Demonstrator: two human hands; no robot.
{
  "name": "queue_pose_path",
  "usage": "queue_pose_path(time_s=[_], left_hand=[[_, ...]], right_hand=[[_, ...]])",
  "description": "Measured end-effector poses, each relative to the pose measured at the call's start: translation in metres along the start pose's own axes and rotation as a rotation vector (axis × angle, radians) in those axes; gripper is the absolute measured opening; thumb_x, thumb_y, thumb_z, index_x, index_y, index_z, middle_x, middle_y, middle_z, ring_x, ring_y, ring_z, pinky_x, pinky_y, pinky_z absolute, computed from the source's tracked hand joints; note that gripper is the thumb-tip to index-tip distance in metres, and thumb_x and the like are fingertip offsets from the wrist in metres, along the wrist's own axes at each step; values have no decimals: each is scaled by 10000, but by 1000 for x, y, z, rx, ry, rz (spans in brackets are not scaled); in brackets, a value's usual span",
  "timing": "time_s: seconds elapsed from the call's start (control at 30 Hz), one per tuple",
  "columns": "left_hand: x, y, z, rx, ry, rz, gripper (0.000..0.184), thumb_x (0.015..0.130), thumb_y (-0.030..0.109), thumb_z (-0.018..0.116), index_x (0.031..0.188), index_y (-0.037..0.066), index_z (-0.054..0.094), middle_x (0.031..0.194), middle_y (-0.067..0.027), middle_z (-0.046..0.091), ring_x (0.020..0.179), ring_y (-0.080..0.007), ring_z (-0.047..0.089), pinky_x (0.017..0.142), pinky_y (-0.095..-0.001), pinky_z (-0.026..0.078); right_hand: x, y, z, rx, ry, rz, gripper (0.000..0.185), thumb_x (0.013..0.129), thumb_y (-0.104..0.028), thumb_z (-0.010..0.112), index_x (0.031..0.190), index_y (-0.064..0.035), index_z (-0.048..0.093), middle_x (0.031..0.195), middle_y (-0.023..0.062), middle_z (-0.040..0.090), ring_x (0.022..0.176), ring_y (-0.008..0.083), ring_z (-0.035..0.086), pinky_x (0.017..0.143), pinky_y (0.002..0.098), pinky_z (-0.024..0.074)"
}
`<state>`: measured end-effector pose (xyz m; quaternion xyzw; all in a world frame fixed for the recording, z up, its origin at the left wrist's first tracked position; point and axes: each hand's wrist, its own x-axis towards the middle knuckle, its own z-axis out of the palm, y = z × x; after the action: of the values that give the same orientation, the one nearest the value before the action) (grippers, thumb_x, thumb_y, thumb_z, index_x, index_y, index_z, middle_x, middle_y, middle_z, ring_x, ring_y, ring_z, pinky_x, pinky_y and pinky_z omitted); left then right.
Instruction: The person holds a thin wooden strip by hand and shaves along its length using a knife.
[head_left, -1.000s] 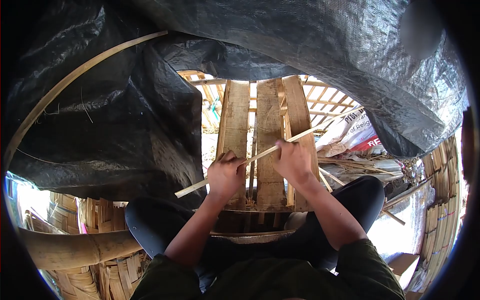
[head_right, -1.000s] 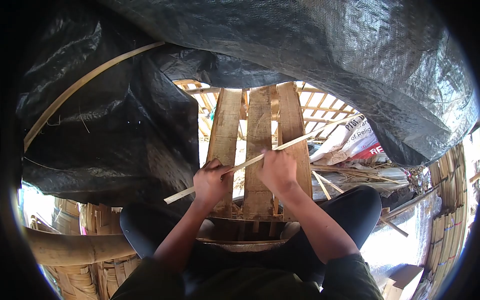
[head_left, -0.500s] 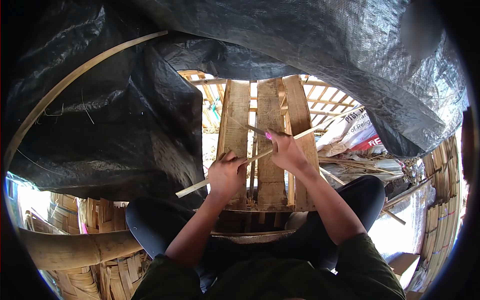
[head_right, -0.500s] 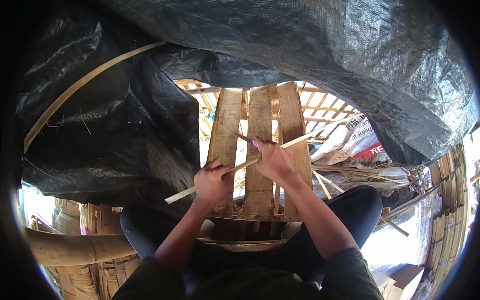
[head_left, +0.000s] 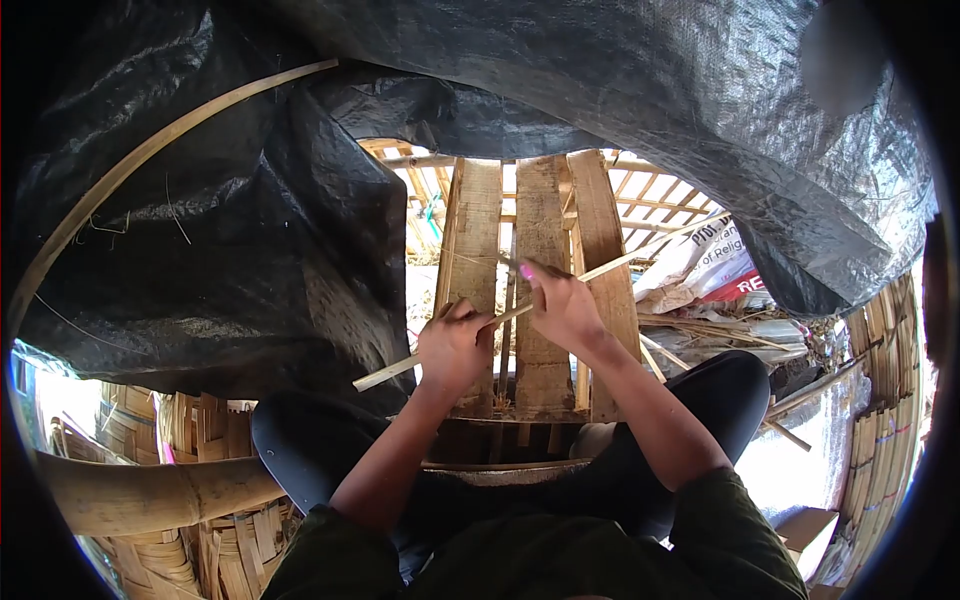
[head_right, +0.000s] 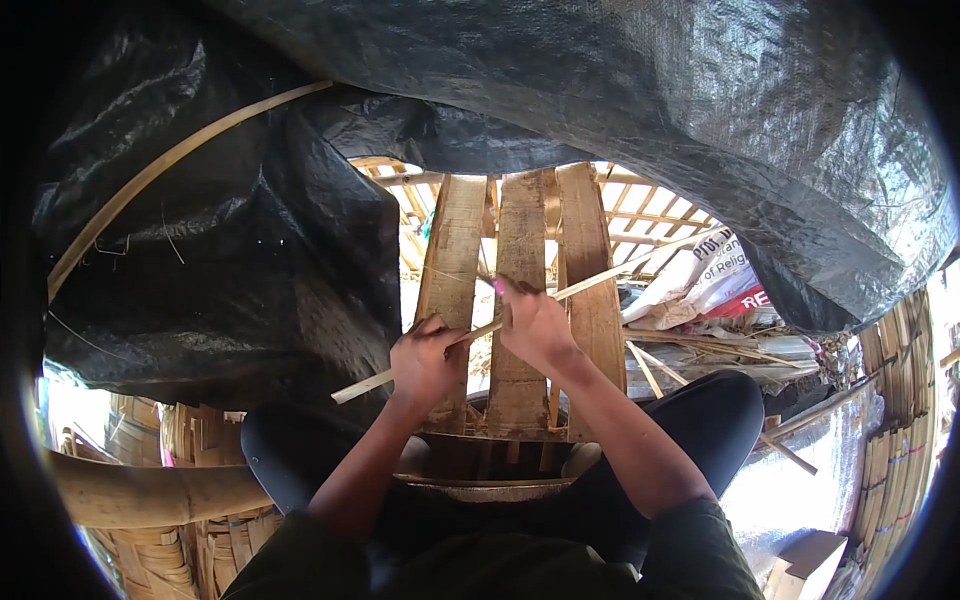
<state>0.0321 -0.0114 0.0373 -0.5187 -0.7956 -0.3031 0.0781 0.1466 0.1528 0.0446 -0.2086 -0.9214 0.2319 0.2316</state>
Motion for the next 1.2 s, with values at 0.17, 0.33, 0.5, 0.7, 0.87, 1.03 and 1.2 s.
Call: queue_pose_path(time_s=[0.17,0.33,0.5,0.7,0.87,1.03,1.2], left_hand=[[-2,-1,3,21,7,-4,47,772,180,763,809,155,747,742,-35,563,685,-260,634,592,-391,515],[0,-2,2,-23,16,-22,11,765,144,727,771,138,733,738,-35,590,707,-267,654,586,-400,528],[7,-7,-1,-48,-30,-38,106,762,192,775,854,139,773,786,-45,676,738,-283,678,652,-386,541],[15,-13,-9,-141,-147,-69,147,811,224,755,897,106,764,835,-88,688,787,-330,678,702,-416,538],[14,-13,-54,-25,-294,-87,151,846,222,721,896,82,742,871,-137,685,834,-360,669,742,-443,528],[12,-9,-68,-10,-488,-207,157,872,209,684,854,56,711,859,-194,680,854,-396,661,770,-480,521],[15,-3,-69,105,-506,-173,239,895,257,676,835,26,692,818,-225,672,830,-415,664,754,-501,522]], right_hand=[[4,2,-2,-165,-180,269,386,864,-54,562,1249,-67,578,913,237,687,828,432,682,777,491,560],[5,-4,-11,-5,-45,217,343,891,-64,547,1233,-61,566,910,216,692,819,437,679,755,496,551],[-2,3,-8,111,-45,210,267,914,-25,526,1181,-34,522,963,254,666,898,454,646,768,516,503],[-10,25,19,283,35,189,163,916,-5,521,1074,4,480,957,253,590,901,478,597,755,495,467],[-10,30,17,314,105,156,165,906,7,522,1065,12,476,937,256,575,876,481,589,741,497,455],[-10,24,11,362,70,165,169,906,5,518,1069,11,473,926,259,571,842,457,595,738,485,464],[-7,25,13,486,344,342,176,943,-23,485,1112,20,459,976,231,620,851,377,633,747,433,488]])
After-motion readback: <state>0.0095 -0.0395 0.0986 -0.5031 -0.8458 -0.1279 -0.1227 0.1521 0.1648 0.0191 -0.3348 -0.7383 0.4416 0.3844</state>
